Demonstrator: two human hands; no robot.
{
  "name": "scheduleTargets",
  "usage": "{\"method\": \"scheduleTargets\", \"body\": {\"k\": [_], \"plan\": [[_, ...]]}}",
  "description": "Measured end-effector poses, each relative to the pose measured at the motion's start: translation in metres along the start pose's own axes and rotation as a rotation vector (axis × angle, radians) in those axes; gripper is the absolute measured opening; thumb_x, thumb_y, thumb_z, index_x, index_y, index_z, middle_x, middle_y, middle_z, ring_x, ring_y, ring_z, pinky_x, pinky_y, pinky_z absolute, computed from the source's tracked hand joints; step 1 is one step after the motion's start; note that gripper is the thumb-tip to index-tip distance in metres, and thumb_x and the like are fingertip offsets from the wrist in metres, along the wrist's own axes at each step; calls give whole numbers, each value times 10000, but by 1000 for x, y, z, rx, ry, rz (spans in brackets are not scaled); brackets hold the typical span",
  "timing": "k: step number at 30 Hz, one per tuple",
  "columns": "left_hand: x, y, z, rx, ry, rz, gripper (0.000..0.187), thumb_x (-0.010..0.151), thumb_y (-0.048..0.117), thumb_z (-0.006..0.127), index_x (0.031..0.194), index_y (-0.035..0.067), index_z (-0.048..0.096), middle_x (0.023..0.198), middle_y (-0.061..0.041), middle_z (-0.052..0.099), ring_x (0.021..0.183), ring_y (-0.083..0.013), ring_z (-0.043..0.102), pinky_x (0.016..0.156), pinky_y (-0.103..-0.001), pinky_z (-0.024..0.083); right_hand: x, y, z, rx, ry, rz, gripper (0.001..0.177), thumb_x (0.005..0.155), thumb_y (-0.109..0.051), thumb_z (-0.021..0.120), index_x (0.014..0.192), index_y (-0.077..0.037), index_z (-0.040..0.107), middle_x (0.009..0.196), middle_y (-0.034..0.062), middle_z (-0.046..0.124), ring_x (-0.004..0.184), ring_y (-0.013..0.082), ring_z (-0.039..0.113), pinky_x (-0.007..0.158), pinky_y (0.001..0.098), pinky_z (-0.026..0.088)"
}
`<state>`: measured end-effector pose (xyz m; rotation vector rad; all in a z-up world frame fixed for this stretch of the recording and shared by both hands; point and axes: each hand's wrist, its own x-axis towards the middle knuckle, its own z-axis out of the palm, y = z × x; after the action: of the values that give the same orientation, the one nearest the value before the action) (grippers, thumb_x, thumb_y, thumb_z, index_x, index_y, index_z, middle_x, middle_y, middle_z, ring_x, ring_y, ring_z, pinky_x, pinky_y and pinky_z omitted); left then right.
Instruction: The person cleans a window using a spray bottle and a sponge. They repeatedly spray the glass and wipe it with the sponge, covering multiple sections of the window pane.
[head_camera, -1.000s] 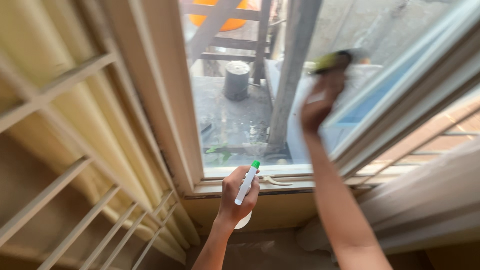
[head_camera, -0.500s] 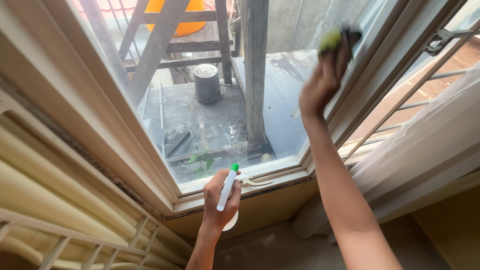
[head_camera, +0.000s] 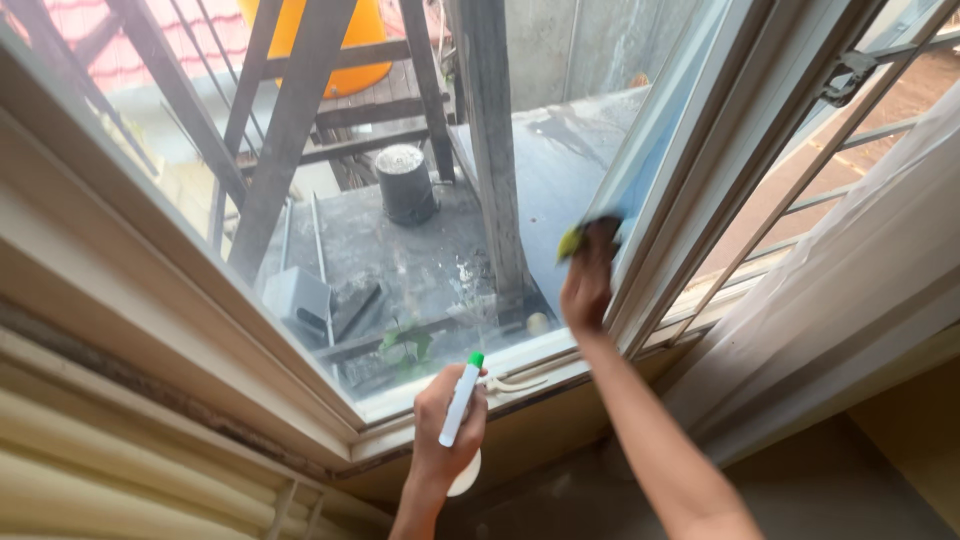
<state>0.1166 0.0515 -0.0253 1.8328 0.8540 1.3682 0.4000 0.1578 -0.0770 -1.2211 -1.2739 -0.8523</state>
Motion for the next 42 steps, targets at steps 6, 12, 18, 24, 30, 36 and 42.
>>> {"method": "scheduleTargets", "body": {"k": [6,12,18,24,30,36,42], "plan": [[7,0,16,-48,-53,-86,177,855,-2,642,1021,11,703,628,-58,590,489,-116,494,476,-292,407,155,3,17,102,202,45,311,1149,-101,505,1431,-109,637,1592,123,490,1532,355,448,1301,488,342],[9,-4,21,8,-78,-30,182,841,-14,647,1013,13,700,634,-69,575,504,-133,514,495,-290,434,37,4,15,70,133,185,335,1125,-97,478,1426,-8,595,1579,228,455,1507,403,418,1279,504,338],[13,-21,48,41,-150,67,203,817,-26,641,1020,-20,650,838,-171,657,637,-289,664,575,-352,527,-167,-20,13,-33,-14,721,306,1007,-107,638,1283,20,681,1306,215,636,1186,395,639,1006,440,518],[20,-40,89,150,-141,189,250,769,-35,650,1016,-32,614,886,-220,655,758,-420,647,667,-445,518,-226,-11,-25,264,-61,949,249,959,-68,683,1176,52,703,1190,163,708,1077,286,678,948,383,527],[7,-39,93,164,-137,28,207,825,6,672,1020,-37,617,827,-205,643,663,-371,650,600,-421,510,-200,1,-42,340,161,1067,254,1013,-100,645,1219,48,661,1127,115,680,998,191,668,882,334,554],[-15,-31,68,142,-152,-62,162,855,21,674,1008,-25,645,809,-167,664,624,-274,668,590,-368,528,-106,6,13,243,279,1076,335,1028,-235,658,1245,18,689,1200,107,669,1095,226,679,927,375,563],[-18,-30,48,203,-121,-46,164,856,15,672,1016,-17,666,813,-167,676,641,-251,679,600,-339,530,-132,-87,62,400,104,442,306,1109,-214,632,1301,-14,502,1300,78,532,1188,255,618,1035,379,565]]}}
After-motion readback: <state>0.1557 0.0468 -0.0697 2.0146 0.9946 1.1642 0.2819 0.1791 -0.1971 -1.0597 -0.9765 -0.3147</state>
